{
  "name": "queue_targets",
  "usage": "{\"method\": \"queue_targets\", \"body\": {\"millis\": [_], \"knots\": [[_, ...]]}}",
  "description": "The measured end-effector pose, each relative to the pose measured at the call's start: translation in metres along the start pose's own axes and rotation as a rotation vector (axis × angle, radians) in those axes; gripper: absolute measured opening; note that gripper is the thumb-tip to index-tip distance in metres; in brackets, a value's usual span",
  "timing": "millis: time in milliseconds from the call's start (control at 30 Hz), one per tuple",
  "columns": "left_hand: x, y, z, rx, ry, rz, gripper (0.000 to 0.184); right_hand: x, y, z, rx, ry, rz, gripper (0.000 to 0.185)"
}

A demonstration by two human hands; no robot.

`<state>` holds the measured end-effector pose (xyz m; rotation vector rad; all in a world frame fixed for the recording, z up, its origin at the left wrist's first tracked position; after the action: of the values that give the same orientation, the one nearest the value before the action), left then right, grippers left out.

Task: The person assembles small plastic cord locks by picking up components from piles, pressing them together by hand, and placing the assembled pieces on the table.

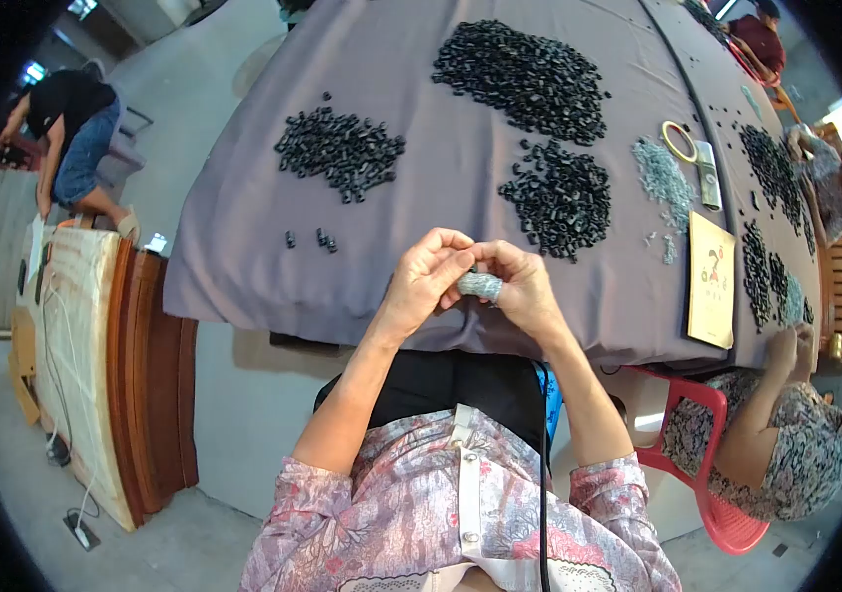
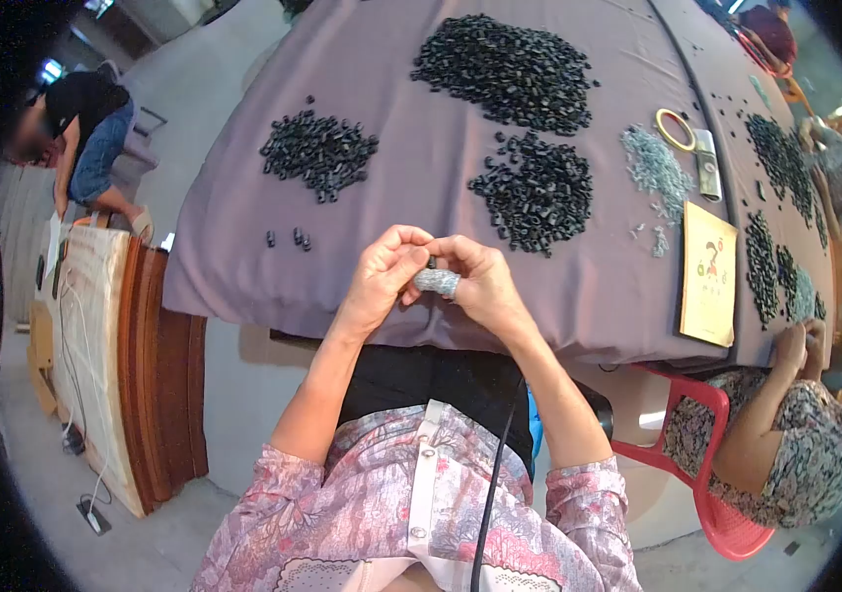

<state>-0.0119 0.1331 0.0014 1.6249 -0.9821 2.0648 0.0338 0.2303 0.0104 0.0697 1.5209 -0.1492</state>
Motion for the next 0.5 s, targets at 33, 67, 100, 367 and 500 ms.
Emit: {"method": "queue_targets", "body": {"millis": [33, 67, 100, 367, 500], "knots": [[0.0, 0.0, 0.0, -0.001, 0.006, -0.011, 0.019, -0.002, -0.001, 0.001, 0.002, 0.029, 0.006, 0.019], [0.0, -0.001, 0.0, -0.003, 0.013, -0.022, 0.019, -0.004, -0.001, 0.002, 0.017, 0.047, 0.03, 0.018], [0.0, -0.001, 0.0, -0.006, 0.019, -0.032, 0.019, -0.005, 0.0, 0.003, 0.034, 0.064, 0.055, 0.017], [-0.002, -0.003, -0.003, -0.043, 0.062, 0.051, 0.016, -0.031, -0.002, 0.009, 0.018, 0.277, 0.318, 0.019], [-0.007, 0.0, -0.003, 0.002, 0.039, 0.008, 0.014, -0.052, 0.006, 0.022, 0.044, 0.276, 0.394, 0.02]]}}
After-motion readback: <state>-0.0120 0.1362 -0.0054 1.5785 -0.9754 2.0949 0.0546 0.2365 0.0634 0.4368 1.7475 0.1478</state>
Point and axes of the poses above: each hand's wrist, its own z-axis away from the middle knuckle, its own y-axis out of the back of the hand, x = y × z, the point moved 8 cm from there along -z, towards the middle knuckle, and after that the axes turned 3 degrees about -z, right-handed, at the moved point
